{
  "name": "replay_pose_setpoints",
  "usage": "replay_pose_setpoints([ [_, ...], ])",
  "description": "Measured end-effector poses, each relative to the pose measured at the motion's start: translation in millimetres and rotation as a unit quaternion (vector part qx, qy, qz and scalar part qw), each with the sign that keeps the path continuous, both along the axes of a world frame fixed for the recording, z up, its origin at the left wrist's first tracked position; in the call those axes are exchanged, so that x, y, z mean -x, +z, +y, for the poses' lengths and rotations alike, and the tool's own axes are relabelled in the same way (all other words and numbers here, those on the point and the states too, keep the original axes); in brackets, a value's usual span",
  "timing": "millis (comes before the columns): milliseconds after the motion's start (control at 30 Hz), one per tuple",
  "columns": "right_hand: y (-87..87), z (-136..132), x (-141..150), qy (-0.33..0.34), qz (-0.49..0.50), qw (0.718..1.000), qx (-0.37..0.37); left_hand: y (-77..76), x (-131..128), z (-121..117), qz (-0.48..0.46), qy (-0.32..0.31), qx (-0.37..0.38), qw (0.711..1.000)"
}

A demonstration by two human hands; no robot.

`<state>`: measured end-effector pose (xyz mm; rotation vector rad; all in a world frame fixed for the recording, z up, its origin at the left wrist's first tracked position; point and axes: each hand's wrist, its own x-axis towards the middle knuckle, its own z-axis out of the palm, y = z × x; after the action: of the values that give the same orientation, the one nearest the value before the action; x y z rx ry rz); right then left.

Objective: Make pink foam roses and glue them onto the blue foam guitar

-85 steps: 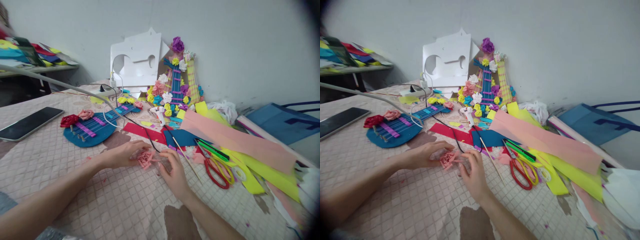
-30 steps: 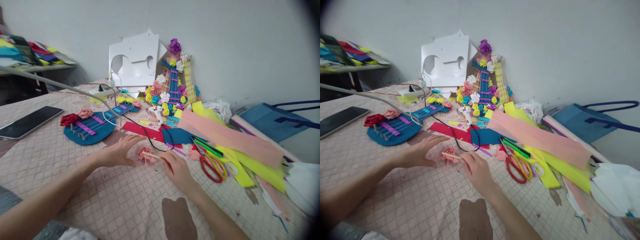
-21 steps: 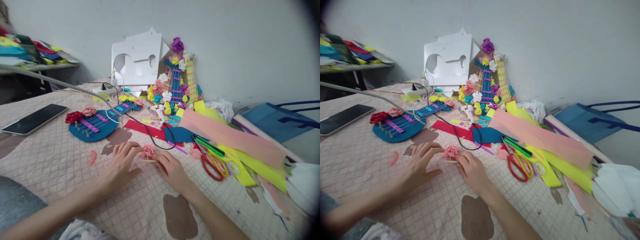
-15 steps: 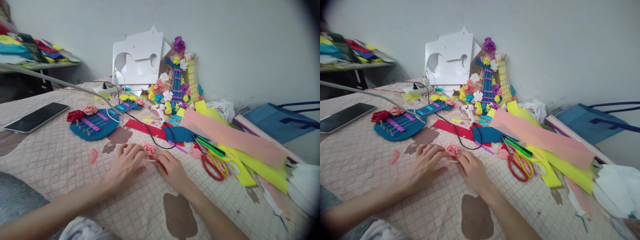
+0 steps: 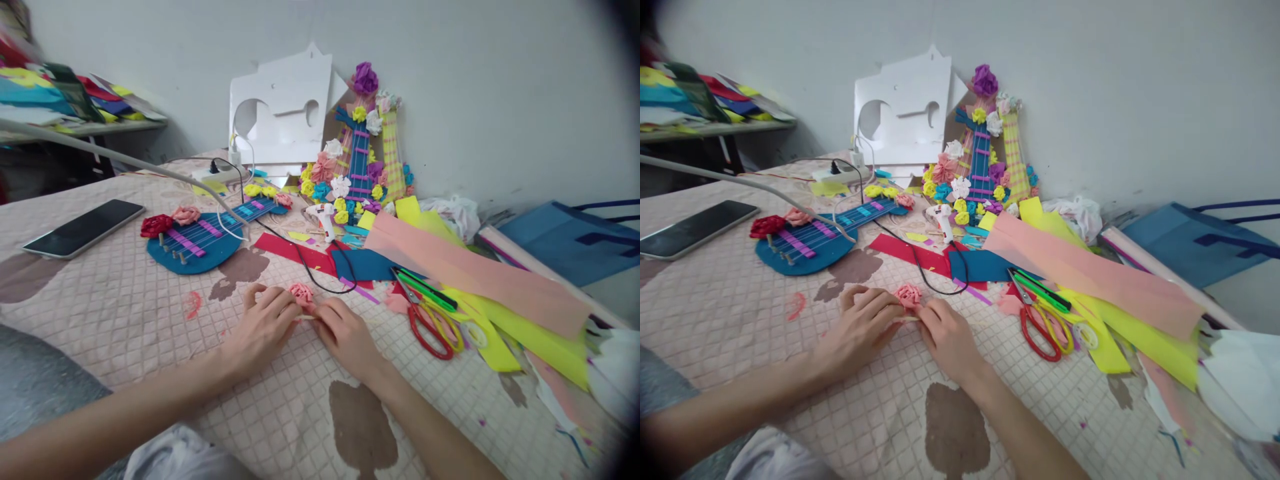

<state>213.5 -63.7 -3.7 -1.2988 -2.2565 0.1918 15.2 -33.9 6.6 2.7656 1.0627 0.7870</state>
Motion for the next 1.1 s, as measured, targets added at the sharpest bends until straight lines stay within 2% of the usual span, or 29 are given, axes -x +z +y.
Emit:
replay_pose_setpoints([
  [500,1.9,-0.5,2.7,0.001,0.013,1.0,-0.008,-2.1,0.5,0.2,-0.014,0.004,0.0,1.0],
  [900,1.2,-0.2,3.8,0.004,0.0,1.0,-0.006,2.1,1.1,-0.8,-0.018,-0.001,-0.005,1.0],
  [1100,0.6,0.2,3.5,0.002,0.005,1.0,-0.002,-1.6,1.7,-0.8,-0.044,0.001,-0.012,0.999],
])
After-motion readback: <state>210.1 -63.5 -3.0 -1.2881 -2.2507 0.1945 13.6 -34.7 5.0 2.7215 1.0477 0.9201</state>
